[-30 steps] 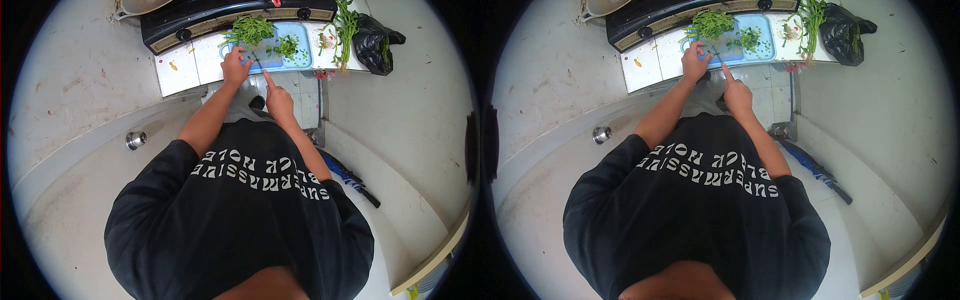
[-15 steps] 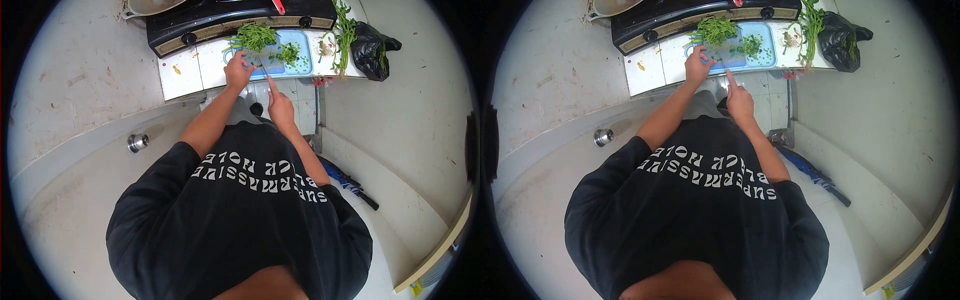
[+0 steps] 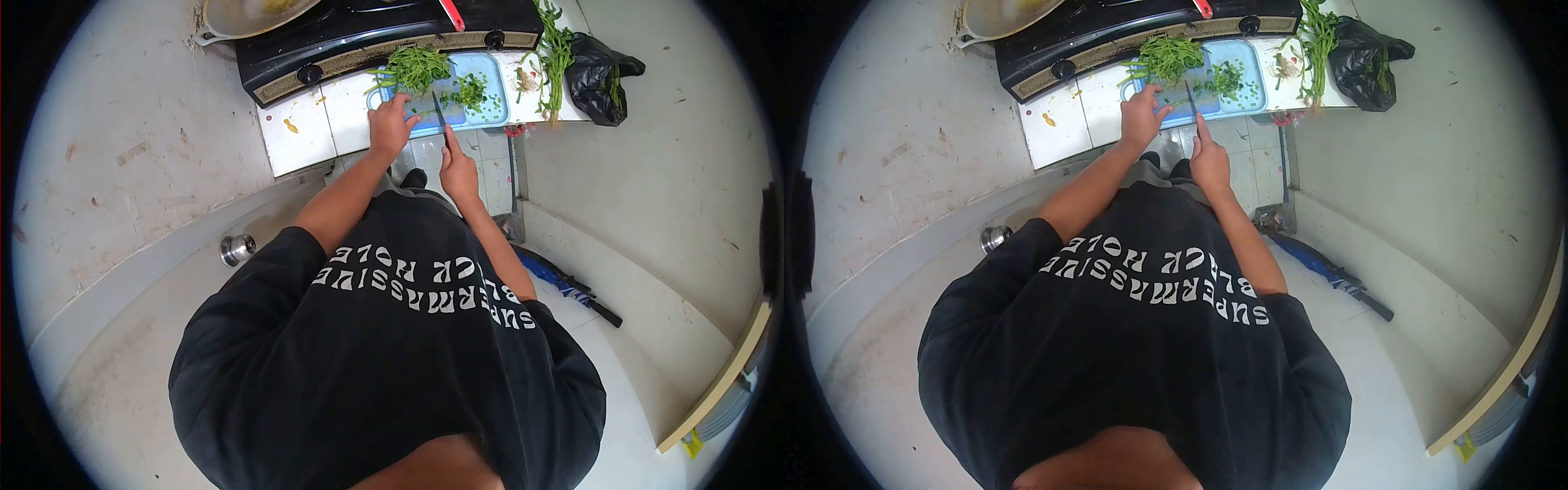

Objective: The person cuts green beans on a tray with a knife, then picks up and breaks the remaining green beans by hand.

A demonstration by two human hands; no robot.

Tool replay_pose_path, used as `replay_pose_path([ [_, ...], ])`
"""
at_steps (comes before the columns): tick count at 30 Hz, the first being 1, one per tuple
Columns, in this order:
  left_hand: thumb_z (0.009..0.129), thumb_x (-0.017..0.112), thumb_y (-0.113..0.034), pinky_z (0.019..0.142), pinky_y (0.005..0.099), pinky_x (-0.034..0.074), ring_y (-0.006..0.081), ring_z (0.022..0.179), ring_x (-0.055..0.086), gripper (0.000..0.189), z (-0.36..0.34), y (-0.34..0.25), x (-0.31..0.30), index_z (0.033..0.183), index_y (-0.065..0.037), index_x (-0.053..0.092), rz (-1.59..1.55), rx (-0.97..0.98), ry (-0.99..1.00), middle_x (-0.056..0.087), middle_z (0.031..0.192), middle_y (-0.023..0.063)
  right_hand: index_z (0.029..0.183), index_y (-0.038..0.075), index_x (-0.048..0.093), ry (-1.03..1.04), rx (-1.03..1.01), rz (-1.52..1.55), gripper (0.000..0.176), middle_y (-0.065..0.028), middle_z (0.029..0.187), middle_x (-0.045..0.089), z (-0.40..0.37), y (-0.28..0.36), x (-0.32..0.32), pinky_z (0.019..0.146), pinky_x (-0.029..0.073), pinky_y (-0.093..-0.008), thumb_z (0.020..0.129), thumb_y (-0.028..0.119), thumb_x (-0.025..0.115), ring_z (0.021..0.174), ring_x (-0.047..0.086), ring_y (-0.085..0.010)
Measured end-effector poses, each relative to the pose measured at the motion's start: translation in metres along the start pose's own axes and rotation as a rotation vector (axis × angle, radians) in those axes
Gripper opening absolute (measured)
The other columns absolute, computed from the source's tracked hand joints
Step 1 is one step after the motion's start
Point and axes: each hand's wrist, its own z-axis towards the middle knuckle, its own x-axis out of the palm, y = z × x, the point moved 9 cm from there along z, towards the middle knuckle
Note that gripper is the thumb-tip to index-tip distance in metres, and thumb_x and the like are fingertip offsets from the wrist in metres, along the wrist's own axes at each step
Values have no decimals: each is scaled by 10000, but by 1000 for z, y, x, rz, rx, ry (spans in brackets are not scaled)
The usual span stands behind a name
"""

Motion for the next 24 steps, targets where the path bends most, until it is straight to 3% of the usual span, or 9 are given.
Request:
replay_pose_path([
  [6, 793, 897, -243, 760, 474, 489, 301, 870, 702, 542, 0, 1, -7, 1253, -124, 637, -96, 177, 5, 707, 893, 80, 1622, 267, 417, -1, -92, 23, 591, -265, 801, 703, -11, 13, 1, 663, 518, -587, 1058, 183, 571, 734, 689, -475],
  [11, 753, 921, -196, 653, 454, 549, 321, 696, 697, 598, 9, 13, -3, 1265, -107, 627, -188, 2, 12, 682, 762, 90, 1630, 285, 403, 35, -105, -75, 596, -270, 813, 699, -12, 17, 14, 661, 518, -573, 1066, 182, 564, 745, 692, -460],
  [17, 769, 915, -206, 675, 427, 547, 289, 710, 690, 661, 17, 13, 2, 1333, -111, 581, -143, -47, 137, 660, 767, 79, 1640, 299, 380, 44, -71, -236, 626, -235, 792, 697, -2, 20, 25, 674, 551, -577, 1052, 204, 570, 736, 707, -439],
  [24, 770, 912, -214, 690, 440, 553, 300, 735, 710, 658, 21, 12, 1, 1318, -107, 565, -121, -86, 181, 677, 778, 92, 1640, 304, 381, 21, -60, -67, 615, -277, 810, 704, -19, 12, 25, 670, 526, -588, 1063, 191, 561, 717, 688, -469],
])
